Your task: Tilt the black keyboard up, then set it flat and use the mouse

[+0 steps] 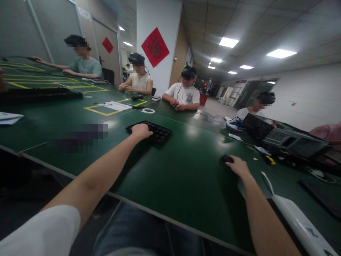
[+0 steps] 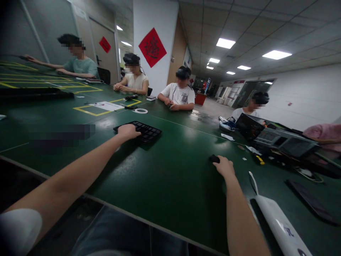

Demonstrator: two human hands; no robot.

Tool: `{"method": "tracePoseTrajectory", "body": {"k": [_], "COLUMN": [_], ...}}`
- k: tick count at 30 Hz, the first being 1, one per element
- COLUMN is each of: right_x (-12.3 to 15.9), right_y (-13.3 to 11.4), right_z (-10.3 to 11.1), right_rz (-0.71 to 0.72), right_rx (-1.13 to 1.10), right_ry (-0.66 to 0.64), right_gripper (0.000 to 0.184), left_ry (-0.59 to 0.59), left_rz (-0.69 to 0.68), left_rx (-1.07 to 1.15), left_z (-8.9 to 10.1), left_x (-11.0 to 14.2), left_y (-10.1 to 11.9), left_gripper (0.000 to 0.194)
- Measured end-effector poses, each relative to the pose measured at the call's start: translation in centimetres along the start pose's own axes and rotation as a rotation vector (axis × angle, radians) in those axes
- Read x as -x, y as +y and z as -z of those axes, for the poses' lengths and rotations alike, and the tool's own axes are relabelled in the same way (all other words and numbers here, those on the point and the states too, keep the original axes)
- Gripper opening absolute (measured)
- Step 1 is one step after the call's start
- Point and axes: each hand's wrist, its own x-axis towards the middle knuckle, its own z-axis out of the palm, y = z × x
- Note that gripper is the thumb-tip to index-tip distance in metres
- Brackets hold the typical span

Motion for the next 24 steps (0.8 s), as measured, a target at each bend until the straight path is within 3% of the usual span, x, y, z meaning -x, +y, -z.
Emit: {"method": "tracePoseTrajectory", "body": {"k": [4, 8, 10, 14, 24], "right_x": [2.0, 4.6, 5.7, 6.9, 6.2], "right_y": [-5.9, -10.9, -12.3, -13.1, -12.7], "right_z": [-0.5, -0.6, -0.8, -1.3, -2.3], "right_rz": [0.305, 0.495, 0.512, 0.507, 0.623], "right_rx": [-0.178, -0.639, -0.860, -1.061, -0.987], "right_ry": [-0.017, -0.150, -0.205, -0.250, -0.247], "right_gripper": [0.051, 0.048, 0.042, 0.040, 0.042], "left_ry": [0.005, -0.032, -0.040, -0.059, -0.067], "left_rz": [-0.146, -0.368, -0.452, -0.533, -0.584], "left_rx": [-0.041, 0.199, 0.314, 0.467, 0.570], "left_z": [-2.0, -3.8, -4.3, -4.9, -5.5], "left_x": [2.2, 5.9, 7.5, 9.3, 9.7], "left_y": [3.8, 7.6, 8.7, 9.2, 8.9], "left_gripper": [0.042, 0.041, 0.039, 0.036, 0.038]}}
